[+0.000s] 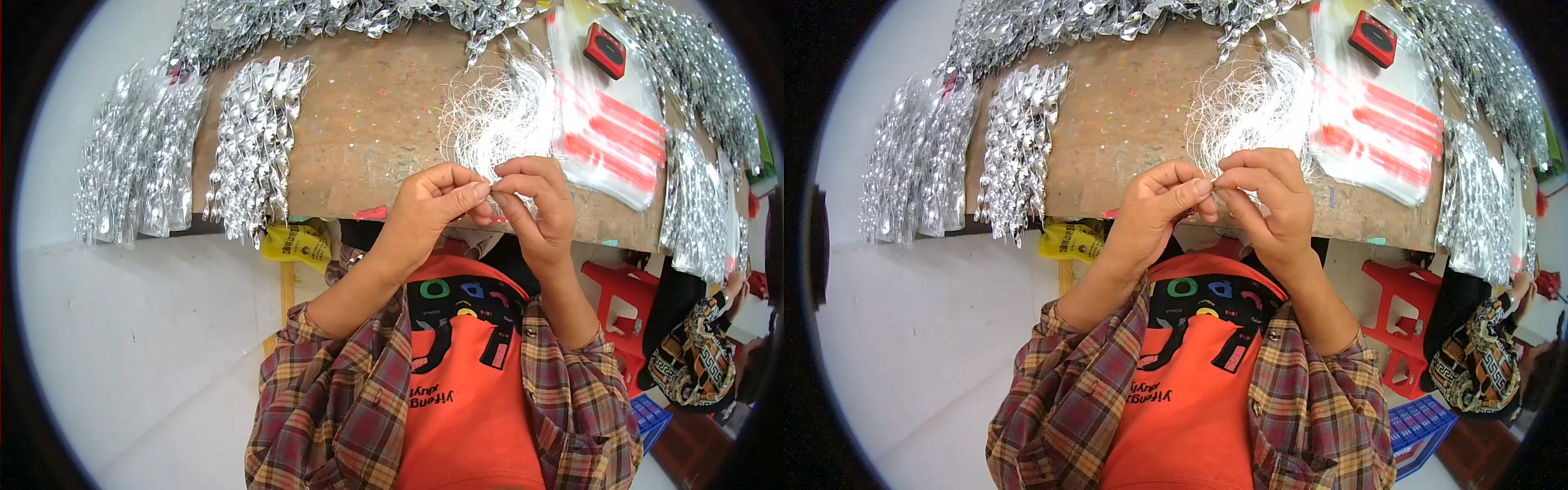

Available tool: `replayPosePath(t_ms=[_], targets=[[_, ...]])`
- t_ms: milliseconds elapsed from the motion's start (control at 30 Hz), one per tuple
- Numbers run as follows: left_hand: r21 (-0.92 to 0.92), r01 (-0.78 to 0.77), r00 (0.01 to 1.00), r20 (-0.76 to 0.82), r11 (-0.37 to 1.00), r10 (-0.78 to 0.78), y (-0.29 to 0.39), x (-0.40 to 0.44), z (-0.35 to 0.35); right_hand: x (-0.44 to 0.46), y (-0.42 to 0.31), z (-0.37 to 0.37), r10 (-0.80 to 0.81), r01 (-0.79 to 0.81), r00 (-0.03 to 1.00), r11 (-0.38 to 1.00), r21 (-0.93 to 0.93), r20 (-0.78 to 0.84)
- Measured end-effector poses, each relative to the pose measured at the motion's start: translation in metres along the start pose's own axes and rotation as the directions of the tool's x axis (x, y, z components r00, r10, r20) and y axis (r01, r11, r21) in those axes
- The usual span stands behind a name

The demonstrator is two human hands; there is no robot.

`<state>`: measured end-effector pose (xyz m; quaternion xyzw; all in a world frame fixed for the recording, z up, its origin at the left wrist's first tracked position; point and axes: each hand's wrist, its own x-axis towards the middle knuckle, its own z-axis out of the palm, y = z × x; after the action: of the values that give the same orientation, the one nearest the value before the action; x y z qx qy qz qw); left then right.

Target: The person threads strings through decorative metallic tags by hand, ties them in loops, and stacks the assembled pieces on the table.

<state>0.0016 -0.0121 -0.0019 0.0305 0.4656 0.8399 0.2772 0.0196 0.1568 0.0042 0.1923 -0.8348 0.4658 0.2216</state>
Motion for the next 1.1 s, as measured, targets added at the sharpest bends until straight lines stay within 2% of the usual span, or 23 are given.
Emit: replayPosePath(t_ms=[100,167,200,267,367,500,567,600,667,700,767,800,867,900,967,1000,1067,1100], targets=[[0.025,-0.020,1.000,-0.009,0.999,0.020,0.000,0.000,0.000,0.000,0.000,0.001,0.028,-0.028,1.000,0.999,0.031,0.014],[0.233,-0.094,0.995,-0.019,0.968,0.101,0.003,-0.002,0.002,-0.002,0.004,0.003,0.203,-0.207,0.978,0.933,0.294,0.042],[0.233,-0.094,0.995,-0.018,0.968,0.101,0.002,-0.002,0.002,-0.001,0.004,0.002,0.204,-0.207,0.978,0.933,0.294,0.042],[0.365,-0.170,0.983,0.001,0.915,0.182,-0.001,-0.003,0.003,0.001,0.004,-0.001,0.270,-0.301,0.953,0.875,0.378,0.135],[0.472,-0.184,0.981,0.027,0.862,0.195,-0.001,-0.003,0.002,0.002,0.007,-0.001,0.241,-0.285,0.957,0.880,0.379,0.162],[0.523,-0.216,0.970,0.019,0.824,0.242,0.001,-0.004,0.003,0.003,0.004,-0.003,0.272,-0.319,0.946,0.871,0.374,0.175],[0.622,-0.249,0.949,0.005,0.743,0.314,0.002,-0.004,0.004,0.005,-0.002,-0.007,0.352,-0.389,0.919,0.883,0.262,0.179],[0.622,-0.249,0.949,0.004,0.743,0.315,0.001,-0.003,0.003,0.006,-0.004,-0.008,0.351,-0.389,0.919,0.883,0.262,0.180],[0.723,-0.305,0.906,0.020,0.620,0.422,-0.002,-0.001,0.002,0.006,-0.007,-0.007,0.299,-0.332,0.936,0.924,0.191,0.184],[0.722,-0.305,0.907,0.022,0.621,0.420,-0.004,-0.001,0.002,0.006,-0.008,-0.006,0.301,-0.334,0.936,0.923,0.189,0.182],[0.803,-0.395,0.836,0.112,0.447,0.538,-0.005,0.001,0.002,0.007,-0.008,-0.003,0.210,-0.224,0.963,0.972,0.069,0.169],[0.803,-0.396,0.835,0.113,0.446,0.538,-0.006,0.001,0.002,0.007,-0.008,-0.003,0.209,-0.223,0.963,0.972,0.069,0.167],[0.851,-0.434,0.776,0.185,0.297,0.603,-0.005,0.001,0.002,0.007,-0.008,-0.003,0.206,-0.203,0.969,0.979,-0.033,0.137],[0.852,-0.433,0.775,0.184,0.296,0.604,-0.005,0.001,0.002,0.007,-0.008,-0.002,0.204,-0.202,0.969,0.979,-0.032,0.138],[0.873,-0.439,0.742,0.220,0.211,0.633,-0.004,0.001,0.002,0.009,-0.009,-0.001,0.062,-0.043,0.992,0.984,-0.173,0.107],[0.874,-0.439,0.742,0.220,0.211,0.634,-0.004,0.002,0.002,0.009,-0.009,0.000,0.061,-0.041,0.992,0.984,-0.172,0.108],[0.892,-0.435,0.705,0.253,0.121,0.663,-0.003,0.002,0.003,0.008,-0.009,0.003,-0.068,0.077,0.997,0.957,-0.279,0.044],[0.892,-0.435,0.705,0.254,0.121,0.663,-0.004,0.001,0.004,0.008,-0.010,0.004,-0.068,0.077,0.997,0.957,-0.280,0.044]])
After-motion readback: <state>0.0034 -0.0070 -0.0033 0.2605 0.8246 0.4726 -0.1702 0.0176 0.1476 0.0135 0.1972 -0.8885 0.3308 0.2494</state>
